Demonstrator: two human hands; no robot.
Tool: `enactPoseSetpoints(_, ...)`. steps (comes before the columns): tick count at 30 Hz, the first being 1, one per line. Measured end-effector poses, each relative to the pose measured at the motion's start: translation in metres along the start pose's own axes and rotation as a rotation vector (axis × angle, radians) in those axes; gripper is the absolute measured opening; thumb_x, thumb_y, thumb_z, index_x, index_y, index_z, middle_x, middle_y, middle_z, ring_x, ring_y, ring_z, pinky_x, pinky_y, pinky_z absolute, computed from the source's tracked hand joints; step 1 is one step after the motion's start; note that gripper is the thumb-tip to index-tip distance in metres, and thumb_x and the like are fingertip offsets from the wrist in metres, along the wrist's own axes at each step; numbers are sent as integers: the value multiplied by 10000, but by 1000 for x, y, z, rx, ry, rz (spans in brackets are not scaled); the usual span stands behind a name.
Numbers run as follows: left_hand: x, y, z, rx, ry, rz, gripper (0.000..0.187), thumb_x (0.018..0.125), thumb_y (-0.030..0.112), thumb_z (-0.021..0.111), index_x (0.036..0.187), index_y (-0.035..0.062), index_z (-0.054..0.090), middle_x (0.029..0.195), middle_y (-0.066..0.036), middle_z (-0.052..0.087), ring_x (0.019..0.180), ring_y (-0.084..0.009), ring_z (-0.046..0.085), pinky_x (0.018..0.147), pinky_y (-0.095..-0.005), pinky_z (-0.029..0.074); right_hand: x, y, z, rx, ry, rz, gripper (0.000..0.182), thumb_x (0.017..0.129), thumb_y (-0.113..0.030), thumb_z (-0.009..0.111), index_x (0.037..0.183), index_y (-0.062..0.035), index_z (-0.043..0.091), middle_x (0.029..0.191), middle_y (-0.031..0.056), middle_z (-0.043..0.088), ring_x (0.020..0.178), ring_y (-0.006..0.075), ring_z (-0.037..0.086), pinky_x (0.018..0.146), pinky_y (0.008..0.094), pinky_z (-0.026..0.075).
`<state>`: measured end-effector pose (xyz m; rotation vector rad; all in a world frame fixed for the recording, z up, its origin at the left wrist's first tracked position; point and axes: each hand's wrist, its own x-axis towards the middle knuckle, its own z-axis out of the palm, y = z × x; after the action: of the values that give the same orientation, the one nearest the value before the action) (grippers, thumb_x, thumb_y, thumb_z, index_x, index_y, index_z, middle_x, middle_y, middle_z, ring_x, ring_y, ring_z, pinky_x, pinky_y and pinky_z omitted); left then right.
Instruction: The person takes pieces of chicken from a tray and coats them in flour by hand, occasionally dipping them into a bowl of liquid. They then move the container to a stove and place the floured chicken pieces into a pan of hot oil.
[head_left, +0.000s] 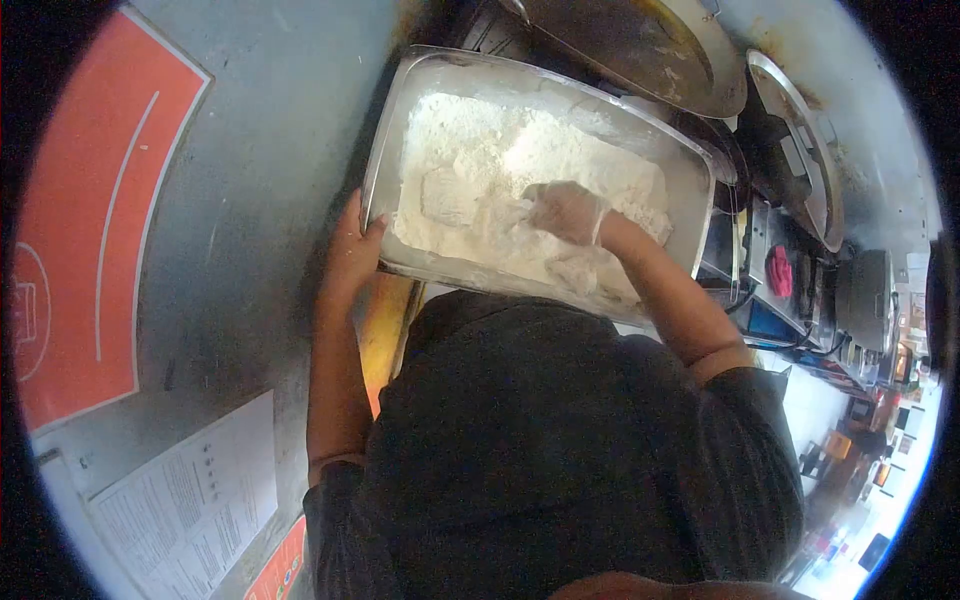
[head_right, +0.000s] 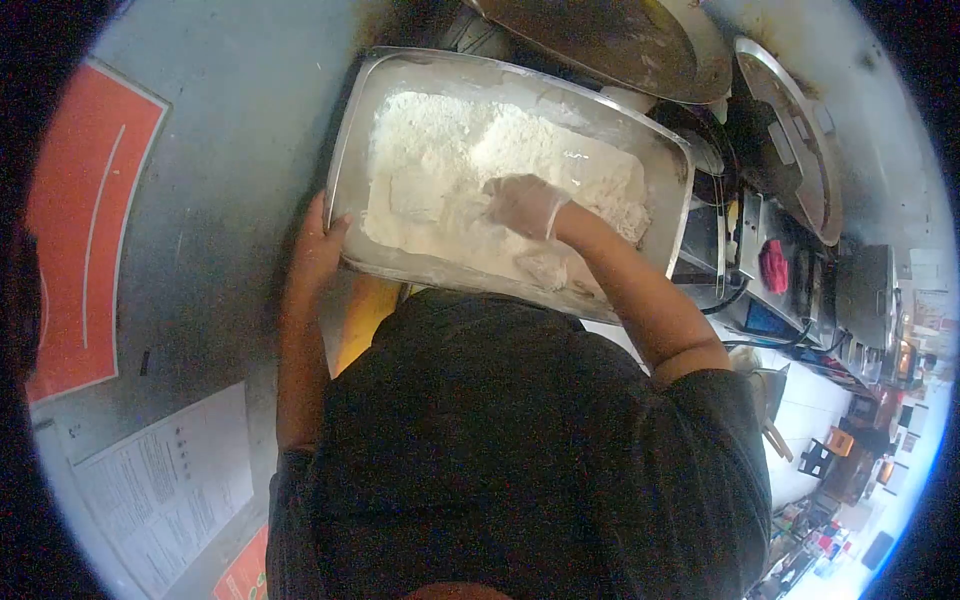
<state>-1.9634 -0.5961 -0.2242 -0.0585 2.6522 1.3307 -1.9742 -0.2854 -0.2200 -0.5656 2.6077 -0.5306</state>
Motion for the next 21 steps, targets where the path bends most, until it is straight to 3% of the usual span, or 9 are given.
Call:
enactPoseSetpoints(3,1,-6,2,-46,12,44,534,853,186,531,1305,-5,321,1257,-218,446,1140,-317,461,958,-382,348,-16,-6,-32,67,7,72,437,804,-393,568,1068,-45,550,868,193,607,819,325,583,731,396,456)
enactPoseSetpoints(7,0,1,1,-32,-3,8,546,853,190,534,1305,-20,313,1267,-218,437,1153,-315,448,964,-381,341,-20,30,-41,-176,88,58,414,788,-387,586,1009,-37,573,831,193,616,793,348,597,709,407,466)
enactPoseSetpoints(10,1,-4,2,3,9,20,548,855,185,531,1306,-31,307,1276,-218,429,1165,-313,436,972,-376,333,-30,60,-51,-197,139,34,388,810,-386,554,976,-37,589,850,195,619,796,346,598,717,405,468)
enactPoseSetpoints(12,4,-14,5,64,47,58,532,857,166,527,1319,16,309,1252,-221,448,1151,-333,452,950,-384,355,-33,78,-56,-163,173,34,401,819,-415,525,935,-40,604,850,192,623,806,342,602,731,400,470)
enactPoseSetpoints(14,7,-20,5,41,42,87,530,855,167,530,1316,20,314,1253,-221,447,1152,-334,452,952,-384,352,-27,96,-53,-522,112,312,414,829,-434,498,958,-57,609,871,172,631,824,326,606,760,392,467)
enactPoseSetpoints(18,5,-13,4,-50,13,87,521,852,165,532,1306,16,325,1256,-222,443,1160,-330,444,963,-385,341,-41,73,-74,-378,-15,336,393,831,-412,512,955,-54,615,902,167,633,813,320,613,765,388,472)
enactPoseSetpoints(20,7,-19,5,-20,23,93,521,852,159,530,1307,14,322,1258,-221,442,1163,-327,441,965,-383,339,-47,82,-70,-218,181,-37,336,825,-359,542,910,-43,620,881,171,632,771,325,617,732,397,482)
enactPoseSetpoints(21,8,-21,5,10,33,100,521,852,154,528,1308,12,320,1261,-220,440,1167,-325,439,966,-381,336,-49,75,-72,-216,183,-37,336,825,-359,542,910,-43,620,881,171,632,771,325,617,732,397,482)
